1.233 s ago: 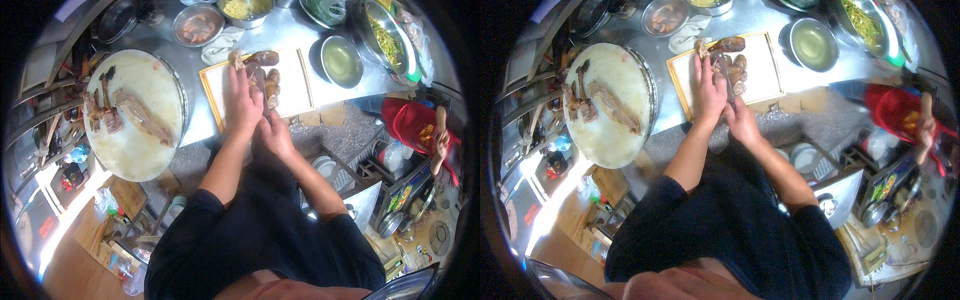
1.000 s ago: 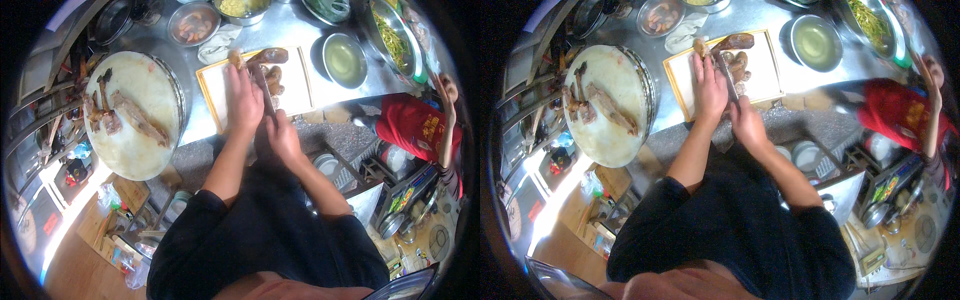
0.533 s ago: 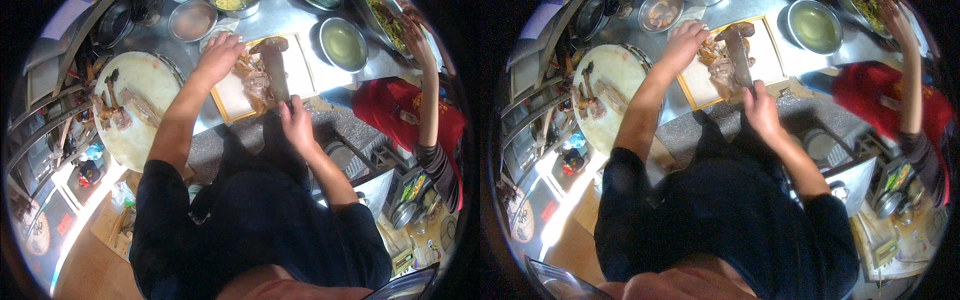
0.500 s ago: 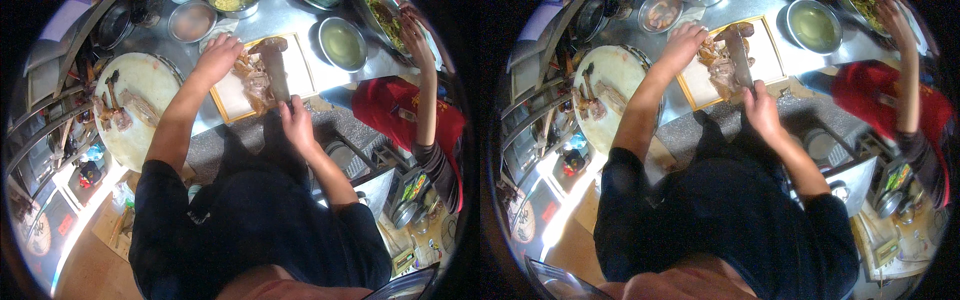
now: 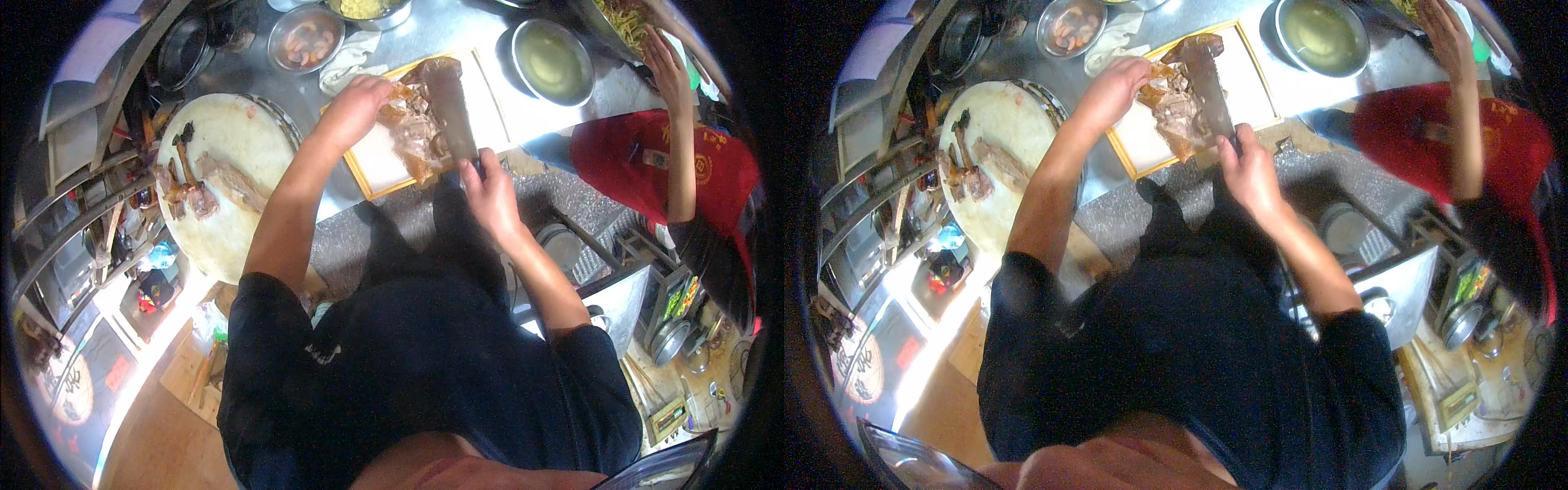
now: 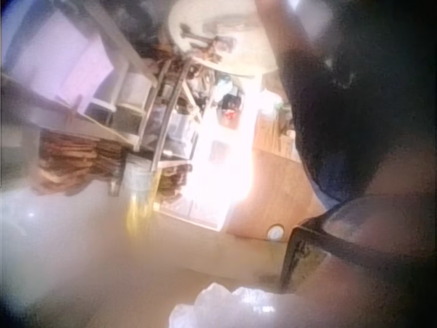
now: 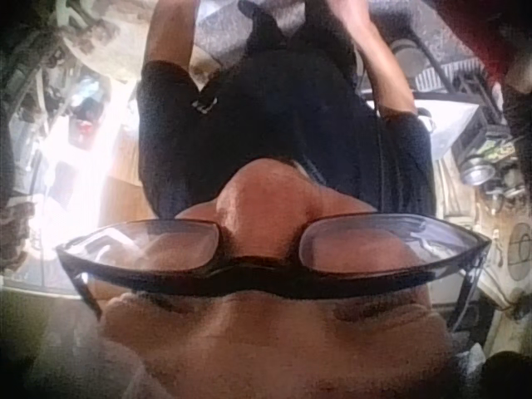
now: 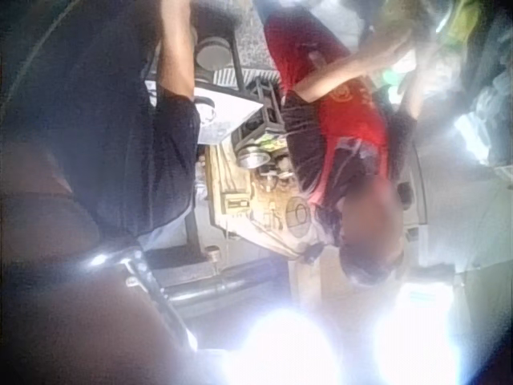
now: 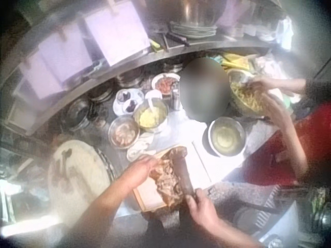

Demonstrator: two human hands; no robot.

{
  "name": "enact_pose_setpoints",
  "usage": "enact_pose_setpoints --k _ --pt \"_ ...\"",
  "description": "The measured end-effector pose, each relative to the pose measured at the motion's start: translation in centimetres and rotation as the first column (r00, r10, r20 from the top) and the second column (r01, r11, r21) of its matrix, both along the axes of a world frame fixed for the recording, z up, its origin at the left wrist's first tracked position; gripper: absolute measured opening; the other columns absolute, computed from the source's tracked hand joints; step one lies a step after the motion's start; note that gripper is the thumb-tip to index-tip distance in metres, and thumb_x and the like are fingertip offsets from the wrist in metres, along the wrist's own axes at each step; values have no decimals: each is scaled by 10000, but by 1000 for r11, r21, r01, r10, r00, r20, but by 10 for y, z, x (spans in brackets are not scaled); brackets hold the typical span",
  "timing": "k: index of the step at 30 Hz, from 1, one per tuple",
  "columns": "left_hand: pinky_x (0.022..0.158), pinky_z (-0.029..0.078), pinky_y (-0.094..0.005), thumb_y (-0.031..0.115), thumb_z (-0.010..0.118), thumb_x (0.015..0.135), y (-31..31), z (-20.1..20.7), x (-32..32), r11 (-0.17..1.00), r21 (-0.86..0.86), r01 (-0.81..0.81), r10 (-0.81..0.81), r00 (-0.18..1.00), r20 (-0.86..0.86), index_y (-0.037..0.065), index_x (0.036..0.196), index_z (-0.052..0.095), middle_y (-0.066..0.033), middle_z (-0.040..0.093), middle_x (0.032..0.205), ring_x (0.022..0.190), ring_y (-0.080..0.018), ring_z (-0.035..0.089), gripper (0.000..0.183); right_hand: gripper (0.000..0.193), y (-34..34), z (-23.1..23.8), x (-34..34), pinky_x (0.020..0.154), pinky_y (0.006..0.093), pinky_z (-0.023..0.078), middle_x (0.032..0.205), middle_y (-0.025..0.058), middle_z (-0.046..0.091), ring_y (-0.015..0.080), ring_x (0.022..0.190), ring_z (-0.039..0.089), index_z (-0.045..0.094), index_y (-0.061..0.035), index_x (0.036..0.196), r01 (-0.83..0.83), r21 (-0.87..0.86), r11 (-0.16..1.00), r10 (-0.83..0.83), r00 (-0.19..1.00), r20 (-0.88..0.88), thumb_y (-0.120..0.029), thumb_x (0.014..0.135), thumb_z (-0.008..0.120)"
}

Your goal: The person retrieves a whole cooked duck from a steamer, places it on a cutting board, and uses a cleaver to chop it into smaller pieces. The chopped pieces are then arranged on a wooden serving tray.

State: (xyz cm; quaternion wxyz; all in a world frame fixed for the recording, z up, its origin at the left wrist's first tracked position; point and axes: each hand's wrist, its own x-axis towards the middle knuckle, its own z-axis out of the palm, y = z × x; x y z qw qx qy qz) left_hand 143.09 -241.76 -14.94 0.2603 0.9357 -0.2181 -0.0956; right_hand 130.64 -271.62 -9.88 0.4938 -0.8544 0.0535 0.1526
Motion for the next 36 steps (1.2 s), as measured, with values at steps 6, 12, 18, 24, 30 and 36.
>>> enact_pose_setpoints --k 6,12,18,24,30,36 --pt "1161 461 -484 170 779 956 -5 -7 -19 987 -158 -37 67 979 191 45 1216 712 -145 688 1384 1339 -401 571 296 270 -3 2 4 699 495 564 839 294 706 481 808 737 597 13 1137 -23 -63 998 25 999 34 -229 1078 699" --pt "1175 481 -473 247 791 977 -28 10 -47 971 -59 -230 237 933 269 53 1369 684 -185 599 1500 1371 -407 557 450 271 -7 5 8 727 481 570 858 289 715 449 821 747 621 12 1151 -29 -69 997 30 999 24 -233 1073 708" --pt "1046 555 -481 306 844 939 -38 18 -105 983 -144 -114 88 980 -178 64 1376 645 -207 609 1367 1244 -425 644 537 247 -8 11 9 748 453 571 876 241 735 350 819 758 636 1 1141 -10 -45 999 9 1000 -18 -230 1080 701" --pt "1034 556 -499 317 876 915 -65 1 -126 946 -159 -281 271 959 -84 58 1455 554 -218 588 1356 1229 -435 643 681 239 -1 19 11 756 444 572 897 237 737 326 830 758 640 -8 1140 -51 -78 996 48 998 -35 -233 1083 700" --pt "1039 553 -508 305 830 963 -78 2 -112 669 -241 -703 692 708 -141 -12 1508 500 -299 558 1380 1242 -460 627 712 254 2 27 15 712 400 528 788 176 647 175 752 595 614 33 1071 -51 -111 992 52 999 5 -203 1074 707" --pt "1007 552 -502 360 756 1008 -69 7 -66 600 -65 -797 765 596 -244 -43 1393 626 -245 664 1322 1209 -433 633 572 252 -18 22 46 697 425 552 825 252 708 272 709 680 640 38 1130 -33 -275 961 81 983 164 -188 1057 725"
